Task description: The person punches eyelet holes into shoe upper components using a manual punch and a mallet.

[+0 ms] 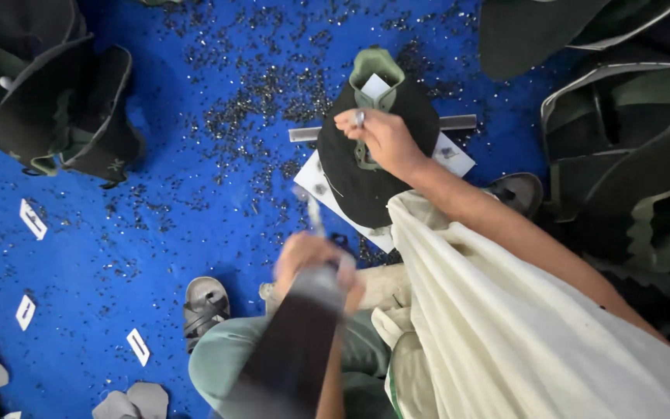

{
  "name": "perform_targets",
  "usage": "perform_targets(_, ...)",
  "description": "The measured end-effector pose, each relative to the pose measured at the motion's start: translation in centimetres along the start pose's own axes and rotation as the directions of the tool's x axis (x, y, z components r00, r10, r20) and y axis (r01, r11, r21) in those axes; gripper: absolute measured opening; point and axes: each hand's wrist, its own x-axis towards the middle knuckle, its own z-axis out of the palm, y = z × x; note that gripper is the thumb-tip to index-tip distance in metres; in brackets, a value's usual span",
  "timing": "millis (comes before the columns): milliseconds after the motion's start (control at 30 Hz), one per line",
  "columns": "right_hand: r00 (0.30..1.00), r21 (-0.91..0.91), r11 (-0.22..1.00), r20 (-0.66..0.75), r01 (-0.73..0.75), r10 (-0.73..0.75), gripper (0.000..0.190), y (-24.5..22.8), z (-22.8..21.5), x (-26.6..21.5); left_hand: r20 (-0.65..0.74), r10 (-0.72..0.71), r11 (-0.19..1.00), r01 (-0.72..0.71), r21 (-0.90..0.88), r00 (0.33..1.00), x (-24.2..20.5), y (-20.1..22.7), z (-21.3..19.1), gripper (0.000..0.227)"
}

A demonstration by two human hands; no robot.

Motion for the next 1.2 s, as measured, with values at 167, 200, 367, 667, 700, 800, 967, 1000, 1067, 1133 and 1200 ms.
perform_targets(167, 1.0, 0.035, 0.999, -0.004, 0.022, -0.022, 0.018, 1.7, -0.5, 1.6, -0.059, -0.428, 0.823, 0.416, 0.387, 0.902, -2.7, -5.1, 1.6, 0.037)
perform_targets(200, 0.994, 0.213, 0.973, -0.041, -0.092, 0.103, 0.016, 2.6, -0.4, 1.6, -0.086, -0.47, 0.775, 0.457, 0.437, 0.879, -3.1, -4.2, 1.2, 0.039)
perform_targets(367, 0.931, 0.472, 0.82, 0.001, -0.322, 0.365, 0.018, 3.1, -1.7, 3.9, -0.095, -0.095, 0.902, 0.126, 0.414, 0.991, 0.7, 6.6, -1.6, 0.033)
perform_targets(667, 0.994, -0.104, 0.991, -0.053, 0.087, -0.093, 0.018, 0.2, -1.0, 1.7, -0.022, -0.232, 0.933, 0.229, 0.278, 0.973, -0.8, -5.3, 2.1, 0.038)
perform_targets(700, 0.99, -0.167, 0.977, -0.037, 0.13, -0.138, 0.017, 0.6, -1.1, 1.6, -0.054, -0.34, 0.862, 0.334, 0.382, 0.939, -1.8, -6.7, 2.5, 0.038)
perform_targets(800, 0.984, 0.209, 0.973, -0.125, -0.099, 0.127, 0.018, 2.7, -1.9, 3.8, -0.084, -0.431, 0.817, 0.429, 0.386, 0.898, -2.1, -4.2, 1.8, 0.036)
perform_targets(967, 0.916, 0.45, 0.836, -0.088, -0.314, 0.392, 0.019, 3.7, -2.4, 5.7, -0.158, -0.205, 0.948, 0.236, 0.213, 0.966, -0.4, 4.0, -1.1, 0.037)
perform_targets(1000, 0.911, 0.363, 0.867, -0.102, -0.341, 0.401, 0.017, 3.5, -2.4, 5.8, -0.196, -0.056, 0.985, 0.086, 0.147, 0.979, 0.0, 5.5, -1.5, 0.038)
perform_targets(1067, 0.933, 0.255, 0.923, -0.143, -0.287, 0.329, 0.015, 3.6, -1.8, 5.1, -0.168, -0.082, 0.975, 0.114, 0.191, 0.982, 1.8, 10.0, -5.3, 0.038)
perform_targets(1133, 0.951, 0.15, 0.961, -0.175, -0.231, 0.256, 0.014, 3.5, -1.2, 3.9, -0.112, -0.132, 0.943, 0.159, 0.291, 0.985, 2.3, 9.1, -4.7, 0.039)
perform_targets(1200, 0.983, -0.065, 0.998, -0.182, 0.006, -0.018, 0.018, 2.6, -1.2, 3.2, -0.059, -0.164, 0.904, 0.174, 0.391, 0.985, 1.2, 1.8, -1.3, 0.041)
